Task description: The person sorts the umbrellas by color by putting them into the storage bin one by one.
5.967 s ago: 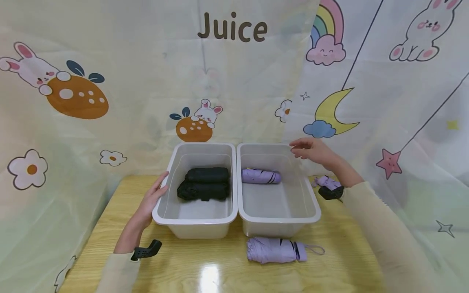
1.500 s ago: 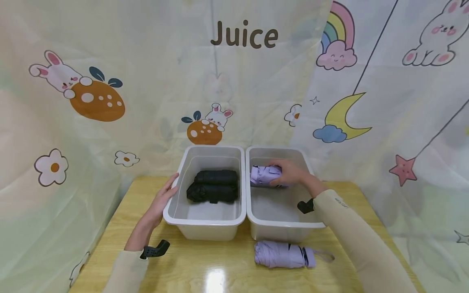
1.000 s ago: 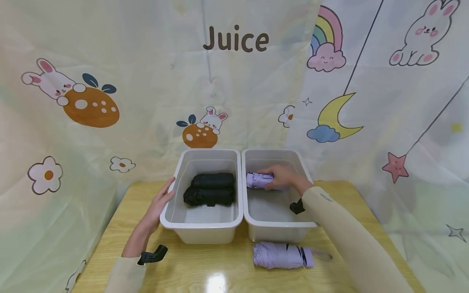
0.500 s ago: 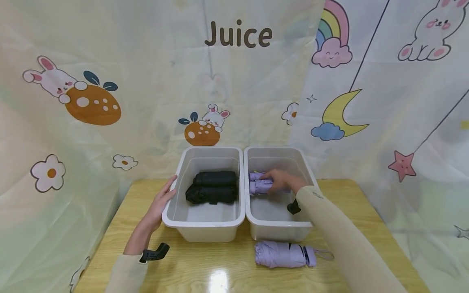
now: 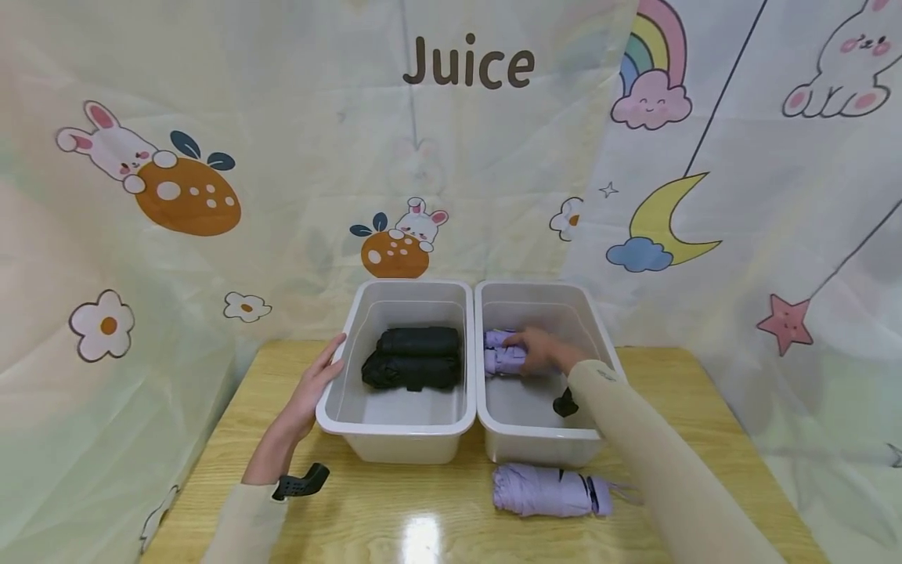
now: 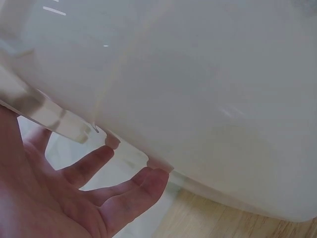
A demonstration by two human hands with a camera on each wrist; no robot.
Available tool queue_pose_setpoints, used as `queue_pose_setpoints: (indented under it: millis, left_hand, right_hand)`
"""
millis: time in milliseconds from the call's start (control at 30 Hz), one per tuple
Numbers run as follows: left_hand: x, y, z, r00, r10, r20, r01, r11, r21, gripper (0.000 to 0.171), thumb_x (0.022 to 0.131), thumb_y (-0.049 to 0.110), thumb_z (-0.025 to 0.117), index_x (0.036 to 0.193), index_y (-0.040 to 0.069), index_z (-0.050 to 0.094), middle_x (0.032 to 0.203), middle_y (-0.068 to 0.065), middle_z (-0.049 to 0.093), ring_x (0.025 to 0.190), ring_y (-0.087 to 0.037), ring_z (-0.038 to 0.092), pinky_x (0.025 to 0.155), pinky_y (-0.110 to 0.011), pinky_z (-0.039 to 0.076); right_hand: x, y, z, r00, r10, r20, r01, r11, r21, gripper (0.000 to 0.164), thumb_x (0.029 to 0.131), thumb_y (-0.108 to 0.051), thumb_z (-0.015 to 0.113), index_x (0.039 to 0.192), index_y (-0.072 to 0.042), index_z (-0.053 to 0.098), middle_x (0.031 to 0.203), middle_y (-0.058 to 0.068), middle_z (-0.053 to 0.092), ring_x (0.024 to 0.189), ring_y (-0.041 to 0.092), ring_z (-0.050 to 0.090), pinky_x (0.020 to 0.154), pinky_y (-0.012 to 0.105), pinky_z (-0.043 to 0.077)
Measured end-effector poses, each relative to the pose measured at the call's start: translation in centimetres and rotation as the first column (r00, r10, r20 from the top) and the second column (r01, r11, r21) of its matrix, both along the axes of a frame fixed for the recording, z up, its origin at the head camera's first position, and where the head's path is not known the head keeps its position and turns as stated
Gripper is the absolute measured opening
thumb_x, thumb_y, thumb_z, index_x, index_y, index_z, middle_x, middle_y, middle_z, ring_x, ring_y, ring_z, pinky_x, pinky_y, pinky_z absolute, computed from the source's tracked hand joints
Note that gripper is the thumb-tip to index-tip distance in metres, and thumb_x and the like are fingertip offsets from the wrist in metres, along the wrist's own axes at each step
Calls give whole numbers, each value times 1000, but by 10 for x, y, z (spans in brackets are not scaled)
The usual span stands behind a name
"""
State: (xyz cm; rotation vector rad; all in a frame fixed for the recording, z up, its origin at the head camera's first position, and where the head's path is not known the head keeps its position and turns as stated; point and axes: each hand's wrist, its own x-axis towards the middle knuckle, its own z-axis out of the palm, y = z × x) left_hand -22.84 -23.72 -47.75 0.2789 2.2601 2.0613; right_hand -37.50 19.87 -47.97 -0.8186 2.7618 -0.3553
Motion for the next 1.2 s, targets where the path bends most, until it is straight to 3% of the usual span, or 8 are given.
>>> queue_pose_setpoints:
  millis: [133, 367, 533, 667, 767, 867, 1033, 1200]
  left_hand:
    - [5, 3, -5, 1000, 2, 14, -2, 1000, 7, 58, 106, 35, 40, 157, 24, 17, 160, -10, 13, 134, -40, 32, 93, -45, 43]
    - [21, 4, -14, 999, -1, 42, 1, 1000, -5, 57, 107, 32, 38, 158, 22, 14, 161, -11, 9, 136, -40, 28, 95, -45, 41]
    - [20, 3, -12, 1000, 9, 23, -9, 1000, -8, 57, 107, 33, 38, 158, 22, 15, 160, -12, 11, 135, -40, 30, 93, -43, 42]
    - [18, 4, -9, 1000, 3, 21, -3, 1000, -14, 58, 106, 34, 38, 158, 21, 14, 160, -14, 11, 135, -41, 30, 93, -42, 42]
    - [16, 4, -8, 1000, 1, 19, 0, 1000, -18, 58, 107, 33, 37, 158, 22, 13, 160, -13, 10, 135, -41, 30, 92, -39, 42]
    - [13, 3, -5, 1000, 3, 10, -3, 1000, -22, 58, 107, 33, 36, 158, 22, 12, 160, -12, 9, 135, -41, 29, 91, -36, 42]
    - [2, 0, 1, 1000, 1, -1, -1, 1000, -21, 58, 106, 35, 38, 158, 23, 13, 161, -10, 9, 135, -39, 29, 88, -31, 43]
    - [0, 2, 1, 1000, -2, 2, 2, 1000, -26, 58, 106, 34, 38, 158, 23, 13, 161, -10, 9, 135, -39, 28, 90, -34, 43]
  right_hand:
    - [11, 5, -6, 1000, -14, 20, 14, 999, -36, 66, 64, -9, 88, 127, -13, 67, 108, 12, 56, 93, 24, 45, 84, 40, 40]
    - [20, 7, -22, 998, 56, 24, -54, 996, -71, 55, 65, -3, 86, 118, -9, 72, 100, 4, 62, 85, 20, 47, 78, 36, 41]
    - [16, 3, -9, 998, -11, 60, 18, 994, -105, 53, 69, -2, 84, 120, -7, 69, 105, 9, 67, 95, 24, 57, 83, 38, 48]
    - [17, 1, 22, 999, -28, 47, 38, 974, -223, 47, 80, -6, 77, 125, -2, 64, 111, 18, 66, 103, 32, 60, 83, 43, 50]
    - [27, -2, 58, 997, -54, 53, 68, 943, -325, 44, 88, -13, 71, 130, -3, 61, 117, 18, 63, 105, 32, 59, 83, 44, 50]
    - [41, -3, 97, 998, -68, -6, 60, 913, -403, 39, 92, -16, 69, 129, -6, 62, 119, 14, 62, 100, 27, 61, 81, 41, 51]
    - [74, 5, 149, 983, -41, -181, -49, 884, -465, 30, 91, -13, 69, 121, -7, 66, 117, 8, 64, 95, 22, 62, 81, 40, 51]
    - [120, 19, 168, 929, 37, -367, -207, 876, -435, 27, 89, -11, 71, 116, -10, 70, 109, 0, 65, 92, 16, 61, 76, 36, 51]
